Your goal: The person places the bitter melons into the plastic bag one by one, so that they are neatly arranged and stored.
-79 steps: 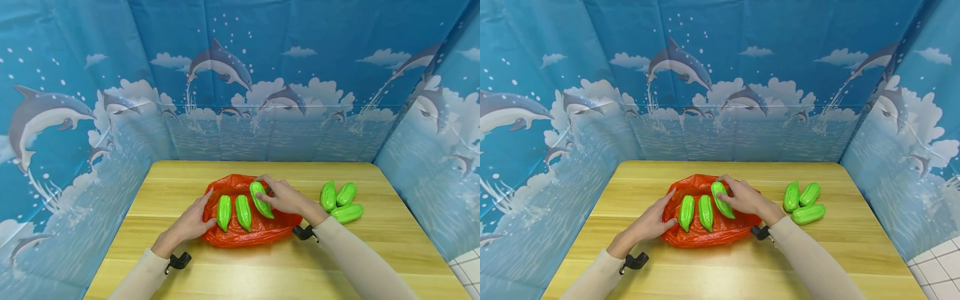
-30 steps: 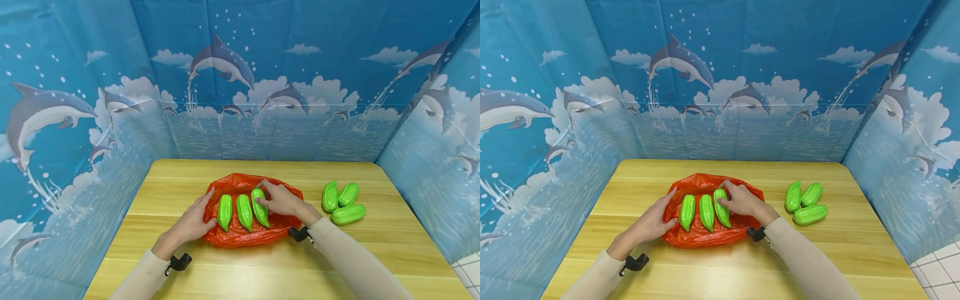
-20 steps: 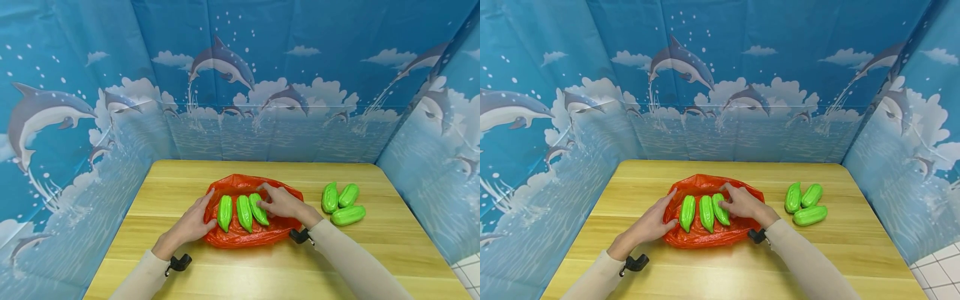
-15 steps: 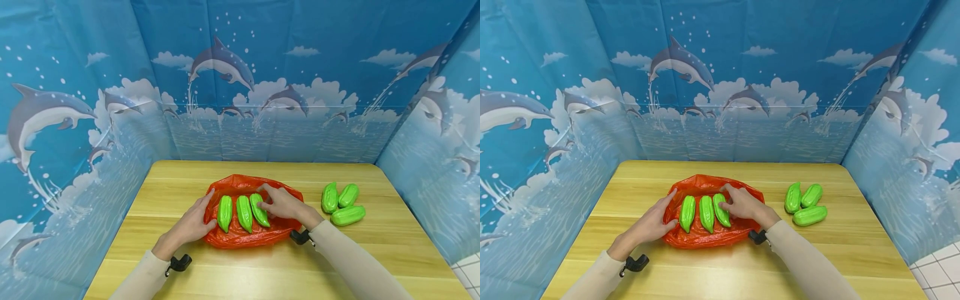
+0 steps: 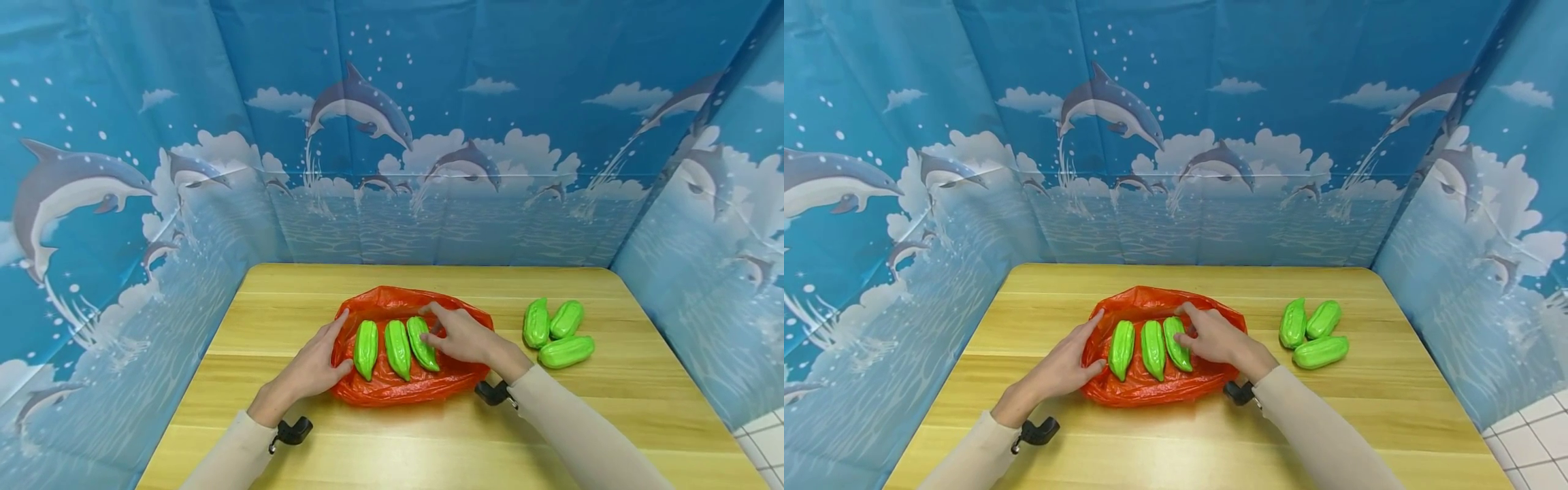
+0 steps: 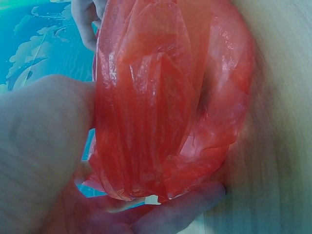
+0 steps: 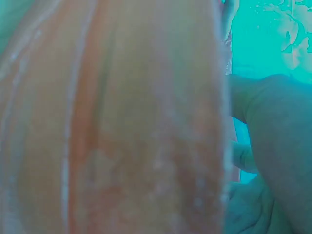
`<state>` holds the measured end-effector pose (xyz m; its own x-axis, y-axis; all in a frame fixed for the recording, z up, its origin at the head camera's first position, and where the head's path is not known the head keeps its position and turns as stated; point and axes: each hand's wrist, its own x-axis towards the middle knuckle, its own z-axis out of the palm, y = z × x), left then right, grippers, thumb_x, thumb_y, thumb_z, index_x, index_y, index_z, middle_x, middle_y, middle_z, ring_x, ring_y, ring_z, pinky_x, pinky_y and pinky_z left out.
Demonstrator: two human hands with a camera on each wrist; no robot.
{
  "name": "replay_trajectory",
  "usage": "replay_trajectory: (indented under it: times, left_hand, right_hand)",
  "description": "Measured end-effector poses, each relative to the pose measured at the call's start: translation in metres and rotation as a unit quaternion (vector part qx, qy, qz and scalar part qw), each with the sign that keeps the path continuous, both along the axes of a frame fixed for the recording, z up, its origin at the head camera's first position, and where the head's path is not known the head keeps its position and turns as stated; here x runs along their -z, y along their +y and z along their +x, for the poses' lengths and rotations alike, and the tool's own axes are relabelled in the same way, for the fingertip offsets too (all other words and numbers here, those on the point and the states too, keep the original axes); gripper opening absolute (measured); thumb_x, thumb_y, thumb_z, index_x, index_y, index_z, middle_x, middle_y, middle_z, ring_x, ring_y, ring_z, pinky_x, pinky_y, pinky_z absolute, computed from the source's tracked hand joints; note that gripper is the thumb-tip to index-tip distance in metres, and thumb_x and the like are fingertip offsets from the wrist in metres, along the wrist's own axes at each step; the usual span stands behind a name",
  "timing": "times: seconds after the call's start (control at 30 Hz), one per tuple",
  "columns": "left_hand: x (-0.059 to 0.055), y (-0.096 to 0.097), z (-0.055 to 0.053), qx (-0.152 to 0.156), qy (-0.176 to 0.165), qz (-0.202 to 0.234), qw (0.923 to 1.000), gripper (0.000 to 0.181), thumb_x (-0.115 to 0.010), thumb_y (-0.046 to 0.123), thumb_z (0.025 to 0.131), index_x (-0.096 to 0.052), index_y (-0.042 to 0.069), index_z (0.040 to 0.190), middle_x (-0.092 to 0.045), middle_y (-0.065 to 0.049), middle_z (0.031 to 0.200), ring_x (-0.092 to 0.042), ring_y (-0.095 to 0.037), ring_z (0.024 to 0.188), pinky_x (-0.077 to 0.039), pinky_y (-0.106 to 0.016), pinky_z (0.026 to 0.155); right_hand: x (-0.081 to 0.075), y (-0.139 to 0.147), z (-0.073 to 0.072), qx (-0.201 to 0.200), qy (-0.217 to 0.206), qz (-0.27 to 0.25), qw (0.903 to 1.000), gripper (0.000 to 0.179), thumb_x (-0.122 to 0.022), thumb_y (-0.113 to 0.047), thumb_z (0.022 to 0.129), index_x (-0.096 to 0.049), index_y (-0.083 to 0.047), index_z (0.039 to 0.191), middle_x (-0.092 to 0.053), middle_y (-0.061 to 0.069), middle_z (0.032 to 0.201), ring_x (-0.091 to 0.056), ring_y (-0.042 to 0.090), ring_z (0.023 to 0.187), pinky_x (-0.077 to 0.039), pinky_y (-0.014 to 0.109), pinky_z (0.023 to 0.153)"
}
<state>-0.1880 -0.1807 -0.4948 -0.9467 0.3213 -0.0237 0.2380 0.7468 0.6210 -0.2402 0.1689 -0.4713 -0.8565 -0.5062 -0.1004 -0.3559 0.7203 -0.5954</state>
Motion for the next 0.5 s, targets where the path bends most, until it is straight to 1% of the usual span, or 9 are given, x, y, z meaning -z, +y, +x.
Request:
replay_trajectory:
  times: [0.13,0.27,0.37,0.5]
  left_hand:
    - [0.0,0.0,0.0,-0.001,0.001,0.0,1.0,0.102,-0.081,0.017,0.106,-0.021,0.015,0.189,-0.041,-0.027,0.185,-0.05,-0.05,0.167,-0.045,-0.07,0.135]
    - [0.0,0.0,0.001,-0.002,0.002,0.001,1.0,0.102,-0.081,0.017,0.106,-0.021,0.015,0.189,-0.041,-0.027,0.185,-0.051,-0.05,0.167,-0.045,-0.07,0.135]
    - [0.0,0.0,0.001,-0.003,0.002,0.001,1.0,0.102,-0.081,0.017,0.106,-0.021,0.015,0.189,-0.041,-0.027,0.185,-0.051,-0.05,0.167,-0.045,-0.07,0.135]
    - [0.001,0.0,0.001,-0.002,0.002,0.0,1.0,0.102,-0.081,0.017,0.106,-0.021,0.016,0.189,-0.041,-0.027,0.185,-0.051,-0.05,0.166,-0.046,-0.07,0.135]
  right_hand:
    - [-0.002,0.001,0.005,-0.008,0.024,0.006,0.9997,0.054,-0.075,-0.031,0.116,-0.059,-0.009,0.163,-0.083,0.015,0.133,-0.082,0.029,0.118,-0.07,0.048,0.096]
    - [-0.007,0.001,0.01,-0.012,0.042,0.008,0.999,0.054,-0.074,-0.029,0.116,-0.058,-0.008,0.163,-0.078,0.021,0.144,-0.079,0.038,0.129,-0.069,0.055,0.103]
    - [-0.009,0.003,0.013,-0.014,0.057,0.008,0.9983,0.053,-0.074,-0.029,0.116,-0.059,-0.007,0.162,-0.077,0.024,0.145,-0.08,0.036,0.124,-0.07,0.054,0.1]
    - [-0.012,0.005,0.018,-0.012,0.071,0.005,0.9974,0.051,-0.074,-0.027,0.116,-0.06,-0.007,0.161,-0.077,0.023,0.142,-0.082,0.028,0.109,-0.07,0.048,0.093]
